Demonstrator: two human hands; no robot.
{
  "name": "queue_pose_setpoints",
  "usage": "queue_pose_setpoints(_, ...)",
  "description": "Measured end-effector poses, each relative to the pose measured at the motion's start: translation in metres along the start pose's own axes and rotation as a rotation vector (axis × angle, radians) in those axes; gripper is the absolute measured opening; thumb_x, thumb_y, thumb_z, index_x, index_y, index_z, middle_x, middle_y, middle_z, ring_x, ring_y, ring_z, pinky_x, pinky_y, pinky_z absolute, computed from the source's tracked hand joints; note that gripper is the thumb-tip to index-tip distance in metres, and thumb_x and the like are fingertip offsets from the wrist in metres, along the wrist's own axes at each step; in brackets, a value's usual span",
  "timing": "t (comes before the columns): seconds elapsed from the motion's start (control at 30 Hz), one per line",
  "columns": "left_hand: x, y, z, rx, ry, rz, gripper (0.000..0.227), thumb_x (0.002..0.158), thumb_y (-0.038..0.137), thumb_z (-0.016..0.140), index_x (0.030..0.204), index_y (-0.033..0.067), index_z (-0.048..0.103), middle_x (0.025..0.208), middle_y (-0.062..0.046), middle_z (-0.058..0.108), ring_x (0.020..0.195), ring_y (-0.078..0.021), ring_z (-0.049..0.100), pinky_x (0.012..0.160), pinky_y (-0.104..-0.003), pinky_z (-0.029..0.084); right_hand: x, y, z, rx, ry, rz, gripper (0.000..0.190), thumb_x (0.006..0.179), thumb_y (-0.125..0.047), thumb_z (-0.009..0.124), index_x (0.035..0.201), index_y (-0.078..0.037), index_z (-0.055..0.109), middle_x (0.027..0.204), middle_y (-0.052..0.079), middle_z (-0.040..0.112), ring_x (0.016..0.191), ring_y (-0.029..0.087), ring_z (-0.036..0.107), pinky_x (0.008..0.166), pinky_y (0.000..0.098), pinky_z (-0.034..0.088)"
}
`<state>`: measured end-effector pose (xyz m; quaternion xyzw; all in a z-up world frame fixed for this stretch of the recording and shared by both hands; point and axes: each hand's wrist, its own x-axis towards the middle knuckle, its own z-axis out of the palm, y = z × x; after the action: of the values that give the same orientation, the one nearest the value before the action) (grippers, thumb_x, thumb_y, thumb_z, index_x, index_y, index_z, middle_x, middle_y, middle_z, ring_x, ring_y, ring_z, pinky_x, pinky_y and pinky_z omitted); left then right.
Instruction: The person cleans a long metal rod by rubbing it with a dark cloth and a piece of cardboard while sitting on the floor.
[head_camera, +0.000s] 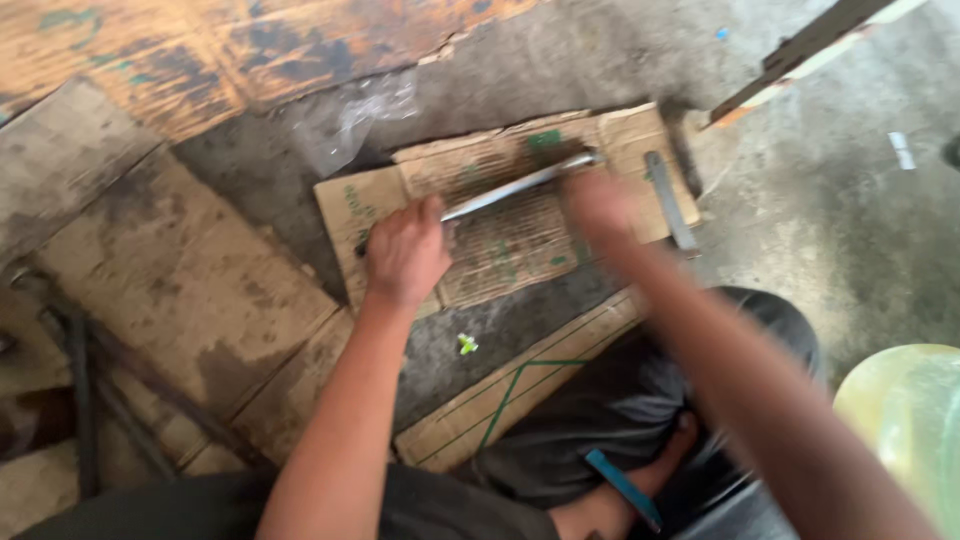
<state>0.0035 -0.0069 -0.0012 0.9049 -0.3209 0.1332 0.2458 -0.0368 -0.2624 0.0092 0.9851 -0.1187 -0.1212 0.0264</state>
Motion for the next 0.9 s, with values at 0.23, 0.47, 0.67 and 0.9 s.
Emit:
queue_pose_setpoints(0.23,0.003,-0.001,-0.005,0.095,-0.102,0.003,0.029,0.074,0.008,0.075,0.098,0.0045,0.06,0.088,-0.016,0.07,0.08,-0.0345,0.071,0.069,-0.048,0.057,-0.009,-0.091,0.059,-0.091,0.22,0.077,0.024,0.105,-0.034,0.053,0.1,-0.013,0.064,0.088,0.014,0.073,0.075,0.03,0.071,0.065,0.052,0.058)
queue_pose_setpoints(0.47,0.001,-0.008,0.006,0.06,-0.109,-0.001,0.028,0.081,0.008,0.075,0.104,-0.0024,0.062,0.088,-0.019,0.07,0.076,-0.0346,0.071,0.064,-0.046,0.057,0.005,0.029,-0.01,0.122,0.178,0.115,0.035,0.089,-0.02,0.059,0.123,-0.013,0.064,0.079,0.016,0.072,0.067,0.033,0.07,0.059,0.0479,0.057)
queue_pose_setpoints(0.67,0.005,-0.006,-0.006,0.024,-0.114,-0.008,0.026,0.076,0.008,0.075,0.098,-0.0001,0.063,0.088,-0.02,0.07,0.076,-0.0371,0.072,0.066,-0.048,0.058,0.003,-0.046,0.057,-0.053,0.047,-0.17,0.043,0.081,-0.029,0.069,0.121,-0.014,0.068,0.08,0.015,0.072,0.073,0.033,0.071,0.066,0.0482,0.057)
queue_pose_setpoints(0.9,0.009,-0.005,-0.002,0.043,-0.207,-0.065,0.042,0.063,0.009,0.077,0.101,-0.0018,0.063,0.086,-0.02,0.07,0.075,-0.0375,0.072,0.063,-0.047,0.058,0.009,-0.034,0.047,0.073,0.185,0.078,0.025,0.105,-0.03,0.055,0.115,-0.013,0.071,0.087,0.017,0.073,0.074,0.035,0.071,0.065,0.0534,0.058)
